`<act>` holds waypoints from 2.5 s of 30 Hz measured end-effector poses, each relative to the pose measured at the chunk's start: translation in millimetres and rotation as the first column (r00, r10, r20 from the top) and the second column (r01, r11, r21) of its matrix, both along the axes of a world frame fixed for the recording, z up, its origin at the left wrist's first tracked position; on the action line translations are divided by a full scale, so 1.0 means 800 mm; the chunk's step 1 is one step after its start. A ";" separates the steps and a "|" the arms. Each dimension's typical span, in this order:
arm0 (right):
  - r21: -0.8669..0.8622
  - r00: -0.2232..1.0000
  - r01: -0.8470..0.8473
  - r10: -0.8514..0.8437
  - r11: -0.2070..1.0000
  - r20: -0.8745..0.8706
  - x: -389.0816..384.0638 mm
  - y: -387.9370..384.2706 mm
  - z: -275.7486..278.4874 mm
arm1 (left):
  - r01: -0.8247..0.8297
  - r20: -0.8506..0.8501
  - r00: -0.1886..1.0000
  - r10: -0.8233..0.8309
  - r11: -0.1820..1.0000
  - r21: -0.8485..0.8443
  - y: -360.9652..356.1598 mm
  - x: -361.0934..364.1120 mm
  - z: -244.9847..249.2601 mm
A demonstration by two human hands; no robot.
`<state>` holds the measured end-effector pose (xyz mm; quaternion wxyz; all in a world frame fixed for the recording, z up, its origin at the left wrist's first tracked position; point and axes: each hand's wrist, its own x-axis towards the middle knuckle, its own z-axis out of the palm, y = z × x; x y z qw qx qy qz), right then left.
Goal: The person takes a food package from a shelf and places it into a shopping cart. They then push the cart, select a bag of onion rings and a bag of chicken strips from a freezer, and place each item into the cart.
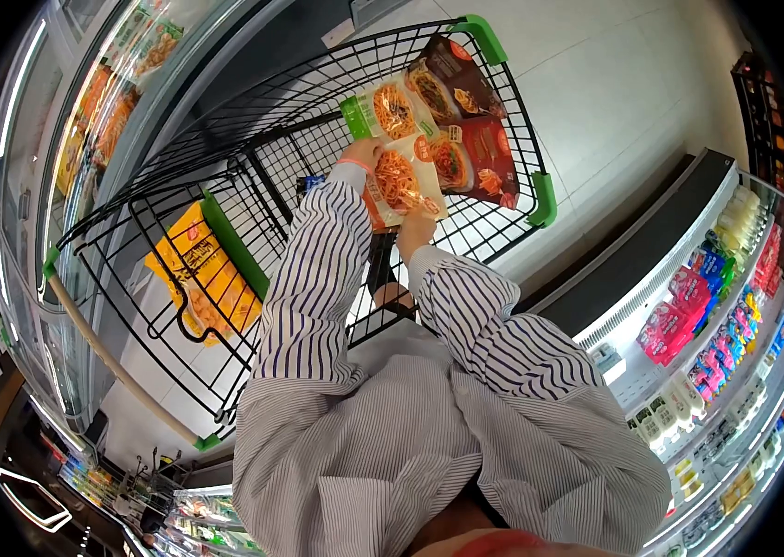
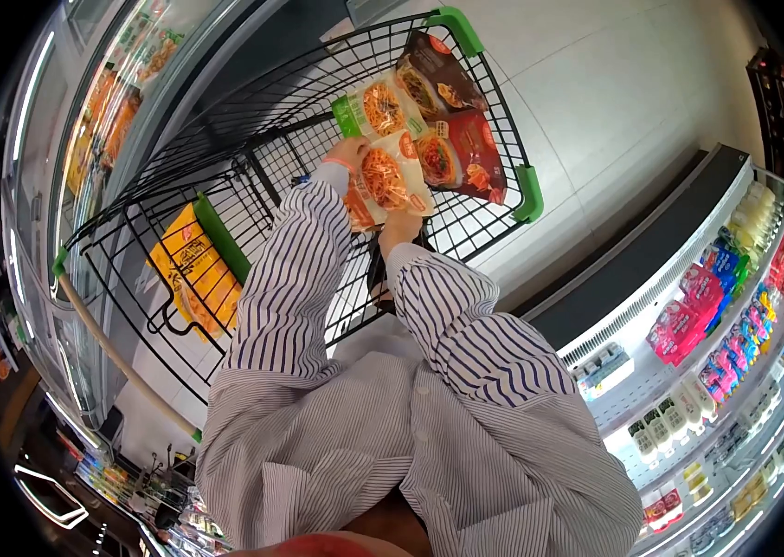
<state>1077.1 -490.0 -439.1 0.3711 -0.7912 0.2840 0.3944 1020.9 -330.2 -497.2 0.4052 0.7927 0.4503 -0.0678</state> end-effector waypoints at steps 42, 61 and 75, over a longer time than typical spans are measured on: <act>0.143 0.814 -0.319 0.348 0.937 -0.465 0.027 -0.003 -0.110 | -0.159 -0.315 0.915 0.252 0.943 0.291 -0.044 -0.156 -0.072; 0.753 0.889 -0.432 0.373 0.496 0.264 0.058 0.020 0.243 | -0.575 0.821 0.372 0.433 0.802 -0.162 -0.080 0.025 0.273; 0.636 0.486 -0.765 0.743 0.107 0.459 -0.069 -0.204 0.320 | -0.654 0.723 0.683 0.106 0.528 0.541 -0.288 -0.367 0.535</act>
